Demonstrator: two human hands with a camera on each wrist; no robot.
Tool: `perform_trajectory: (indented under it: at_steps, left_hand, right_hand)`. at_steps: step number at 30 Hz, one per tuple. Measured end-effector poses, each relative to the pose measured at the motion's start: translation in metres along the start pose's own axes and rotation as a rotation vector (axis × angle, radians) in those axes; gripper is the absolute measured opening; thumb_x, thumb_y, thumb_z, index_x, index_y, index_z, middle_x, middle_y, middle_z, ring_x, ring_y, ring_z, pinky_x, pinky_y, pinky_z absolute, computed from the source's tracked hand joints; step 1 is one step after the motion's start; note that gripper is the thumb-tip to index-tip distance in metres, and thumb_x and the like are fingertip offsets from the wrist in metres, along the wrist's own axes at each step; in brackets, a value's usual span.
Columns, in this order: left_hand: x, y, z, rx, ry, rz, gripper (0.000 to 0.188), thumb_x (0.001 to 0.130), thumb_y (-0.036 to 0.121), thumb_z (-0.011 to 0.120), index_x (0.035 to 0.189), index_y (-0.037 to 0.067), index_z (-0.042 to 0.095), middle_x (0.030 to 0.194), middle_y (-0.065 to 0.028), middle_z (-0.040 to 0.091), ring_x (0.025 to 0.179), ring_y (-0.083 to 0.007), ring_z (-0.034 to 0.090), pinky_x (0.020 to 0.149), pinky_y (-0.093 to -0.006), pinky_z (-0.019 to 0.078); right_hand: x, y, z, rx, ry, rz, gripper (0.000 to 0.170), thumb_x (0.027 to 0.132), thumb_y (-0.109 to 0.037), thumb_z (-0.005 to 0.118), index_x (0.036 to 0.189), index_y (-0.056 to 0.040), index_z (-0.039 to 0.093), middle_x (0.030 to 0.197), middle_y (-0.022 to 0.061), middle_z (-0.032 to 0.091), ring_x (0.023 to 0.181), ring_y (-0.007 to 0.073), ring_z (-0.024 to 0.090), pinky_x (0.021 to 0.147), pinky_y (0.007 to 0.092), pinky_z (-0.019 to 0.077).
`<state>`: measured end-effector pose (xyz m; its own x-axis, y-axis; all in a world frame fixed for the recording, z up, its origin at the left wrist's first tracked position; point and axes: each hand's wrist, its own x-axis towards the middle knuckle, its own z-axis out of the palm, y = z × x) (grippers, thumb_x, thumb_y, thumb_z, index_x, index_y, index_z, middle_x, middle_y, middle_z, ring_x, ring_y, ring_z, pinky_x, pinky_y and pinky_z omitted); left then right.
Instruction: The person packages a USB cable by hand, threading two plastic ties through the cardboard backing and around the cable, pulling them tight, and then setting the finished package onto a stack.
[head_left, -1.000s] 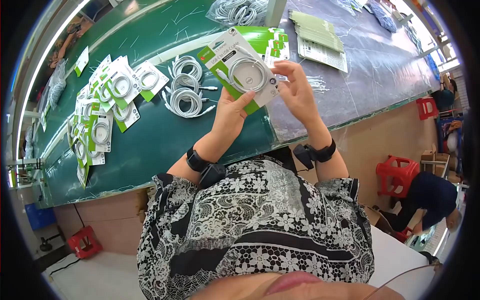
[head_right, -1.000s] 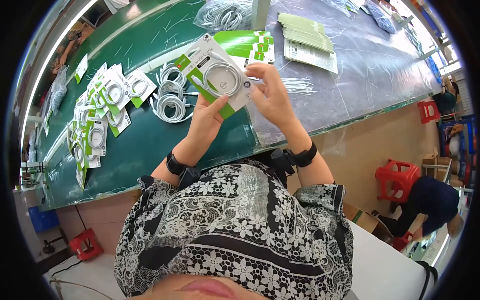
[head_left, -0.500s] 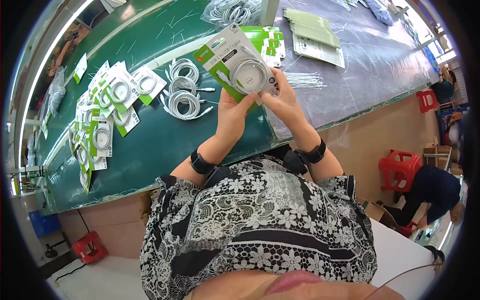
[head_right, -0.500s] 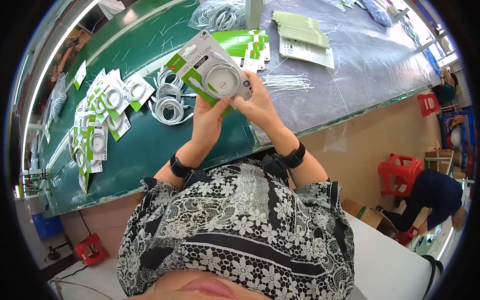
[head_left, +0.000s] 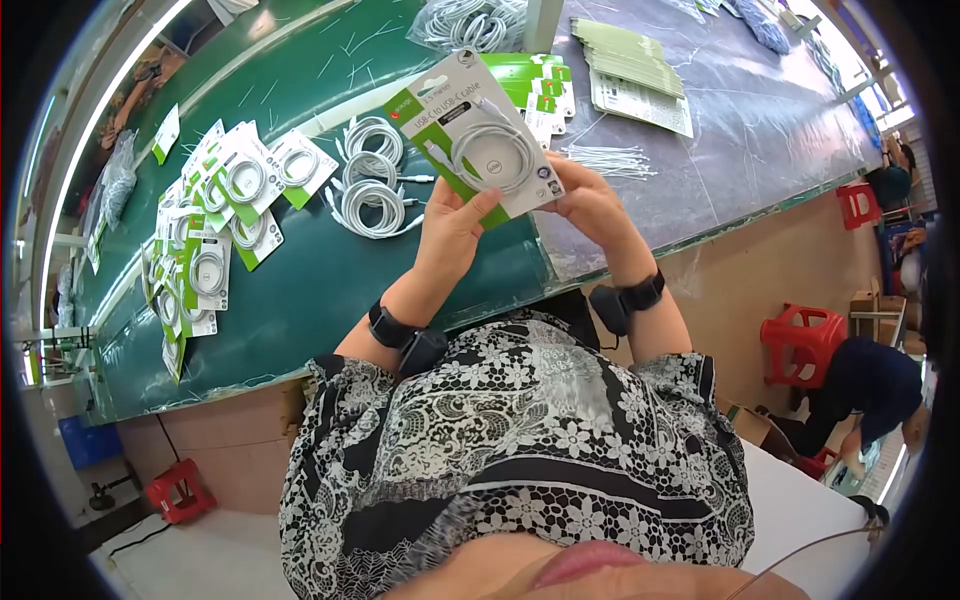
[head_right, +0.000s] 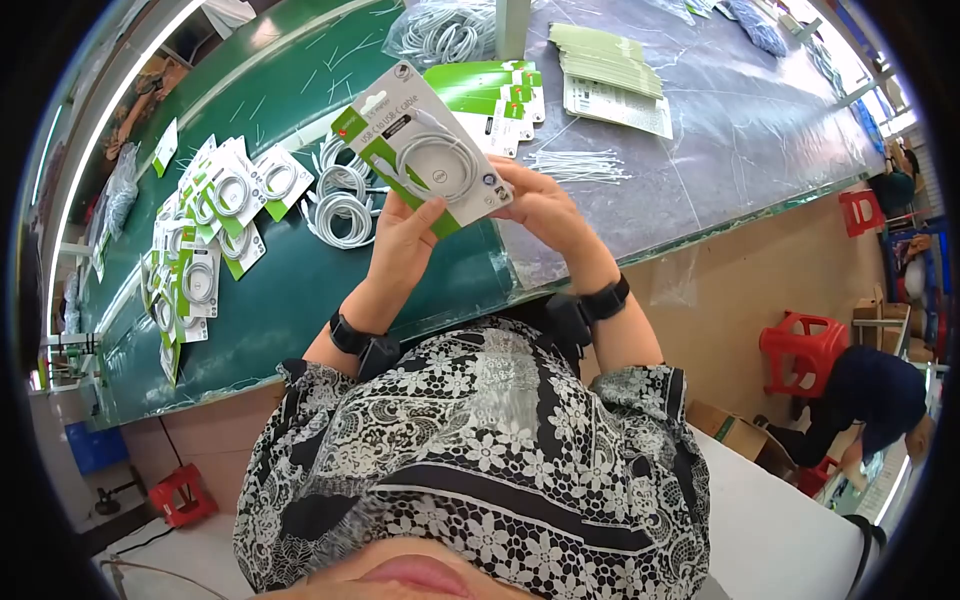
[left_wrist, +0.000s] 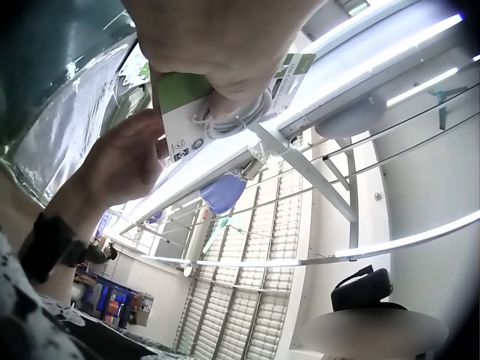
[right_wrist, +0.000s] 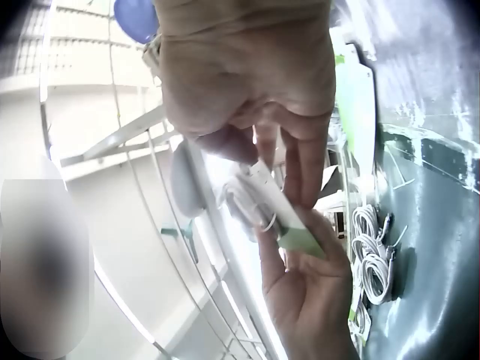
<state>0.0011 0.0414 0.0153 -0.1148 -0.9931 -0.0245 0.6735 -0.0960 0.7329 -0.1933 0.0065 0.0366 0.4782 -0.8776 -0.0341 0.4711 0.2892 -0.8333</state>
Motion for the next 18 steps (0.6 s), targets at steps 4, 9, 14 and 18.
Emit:
perform_trajectory:
  at_steps: [4, 9, 14, 18]
  left_hand:
    - [0.003, 0.003, 0.002, -0.019, -0.015, -0.026, 0.040, 0.087, -0.003, 0.060, 0.123, 0.007, 0.046, 0.120, -0.0066, 0.057, 0.112, -0.0184, 0.056, 0.093, -0.0351, 0.0494]
    - [-0.005, 0.006, 0.007, -0.008, -0.014, -0.117, 0.042, 0.087, -0.003, 0.060, 0.125, 0.007, 0.044, 0.122, -0.0068, 0.056, 0.113, -0.0191, 0.056, 0.094, -0.0372, 0.0492]
    - [-0.006, 0.009, 0.001, 0.017, 0.000, -0.120, 0.046, 0.088, -0.003, 0.060, 0.128, 0.009, 0.041, 0.124, -0.0066, 0.054, 0.115, -0.0202, 0.054, 0.095, -0.0391, 0.0488]
    - [-0.008, 0.008, 0.003, -0.011, -0.039, -0.179, 0.047, 0.089, -0.002, 0.058, 0.131, 0.009, 0.040, 0.126, -0.0068, 0.053, 0.117, -0.0207, 0.053, 0.096, -0.0402, 0.0482]
  right_hand:
    - [0.006, 0.033, -0.023, -0.329, 0.022, -0.105, 0.038, 0.083, 0.001, 0.053, 0.120, 0.0014, 0.056, 0.103, 0.0018, 0.064, 0.091, 0.0129, 0.059, 0.078, 0.0257, 0.0468]
    - [0.005, 0.041, -0.025, -0.894, 0.000, -0.389, 0.031, 0.085, -0.003, 0.060, 0.116, 0.0008, 0.059, 0.102, 0.0052, 0.066, 0.092, 0.0111, 0.059, 0.078, 0.0253, 0.0475]
    - [0.003, 0.031, -0.023, -0.666, -0.032, -0.178, 0.025, 0.081, -0.001, 0.064, 0.107, 0.0005, 0.062, 0.101, 0.0095, 0.067, 0.091, 0.0125, 0.061, 0.075, 0.0270, 0.0488]
    - [0.003, 0.032, -0.015, -0.980, -0.022, -0.386, 0.026, 0.079, -0.001, 0.066, 0.105, 0.0005, 0.062, 0.101, 0.0099, 0.067, 0.091, 0.0132, 0.061, 0.074, 0.0275, 0.0491]
